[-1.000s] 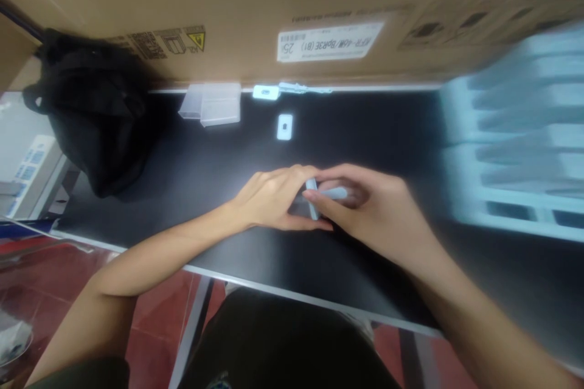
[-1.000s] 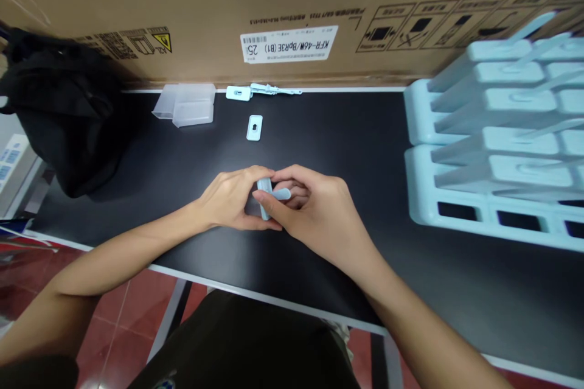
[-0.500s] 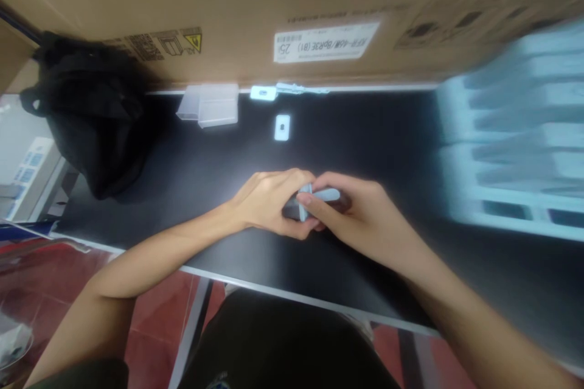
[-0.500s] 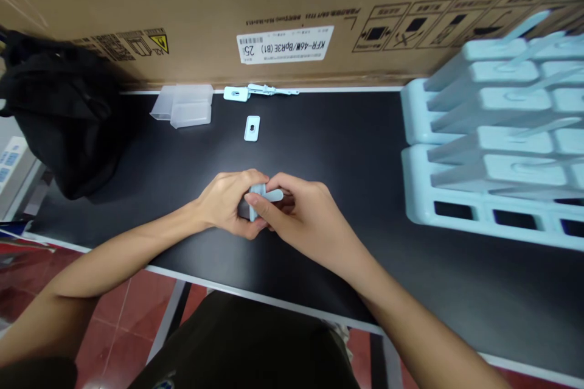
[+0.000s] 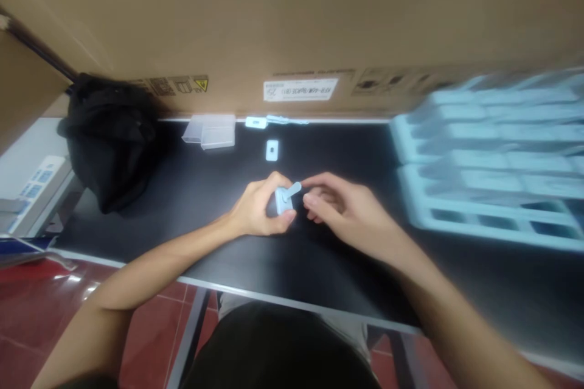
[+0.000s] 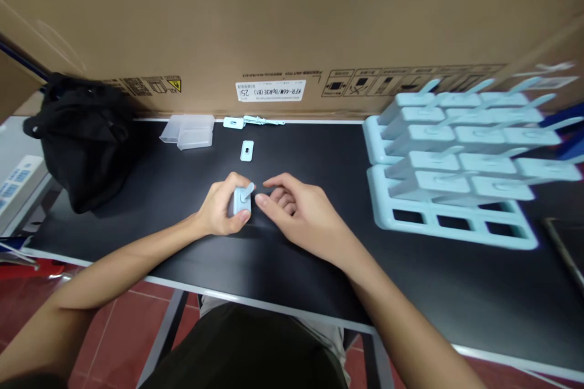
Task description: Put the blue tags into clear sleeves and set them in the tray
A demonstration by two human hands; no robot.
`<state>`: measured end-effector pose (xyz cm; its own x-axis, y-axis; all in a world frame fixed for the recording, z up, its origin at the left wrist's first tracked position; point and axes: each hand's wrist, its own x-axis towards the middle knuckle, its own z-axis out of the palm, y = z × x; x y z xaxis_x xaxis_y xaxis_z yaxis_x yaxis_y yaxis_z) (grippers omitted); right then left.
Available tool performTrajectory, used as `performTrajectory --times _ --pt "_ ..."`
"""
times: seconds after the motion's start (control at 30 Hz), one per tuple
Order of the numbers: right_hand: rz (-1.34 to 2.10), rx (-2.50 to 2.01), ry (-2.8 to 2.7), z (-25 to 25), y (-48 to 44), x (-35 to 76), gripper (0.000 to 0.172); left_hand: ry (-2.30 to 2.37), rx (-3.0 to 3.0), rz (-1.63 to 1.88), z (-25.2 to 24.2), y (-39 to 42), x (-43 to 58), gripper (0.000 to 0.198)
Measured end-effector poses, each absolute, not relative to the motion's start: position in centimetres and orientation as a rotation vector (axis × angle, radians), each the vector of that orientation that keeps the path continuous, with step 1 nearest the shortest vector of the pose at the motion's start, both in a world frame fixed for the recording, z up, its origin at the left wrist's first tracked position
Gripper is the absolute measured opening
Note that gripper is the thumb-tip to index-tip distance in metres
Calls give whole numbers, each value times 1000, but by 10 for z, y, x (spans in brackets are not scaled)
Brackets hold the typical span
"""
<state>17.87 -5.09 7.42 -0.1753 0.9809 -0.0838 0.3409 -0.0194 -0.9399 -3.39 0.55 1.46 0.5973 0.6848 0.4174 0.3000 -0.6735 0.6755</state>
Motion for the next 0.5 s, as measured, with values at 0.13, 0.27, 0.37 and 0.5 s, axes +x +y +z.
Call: performTrajectory --times 0.13,0.27,0.37,0.5 --pt "1009 -1438 -1700 79 -70 173 30 669 2422 782 14 -5 -19 64" --pt "659 -1550 -1789 87 -88 190 19 498 2547 824 17 -19 10 80" --pt "534 -1558 -1922 101 -100 227 24 408 2579 868 26 -20 24 92" --pt "280 -1775 -1942 117 -118 308 41 482 2653 737 37 -4 16 72"
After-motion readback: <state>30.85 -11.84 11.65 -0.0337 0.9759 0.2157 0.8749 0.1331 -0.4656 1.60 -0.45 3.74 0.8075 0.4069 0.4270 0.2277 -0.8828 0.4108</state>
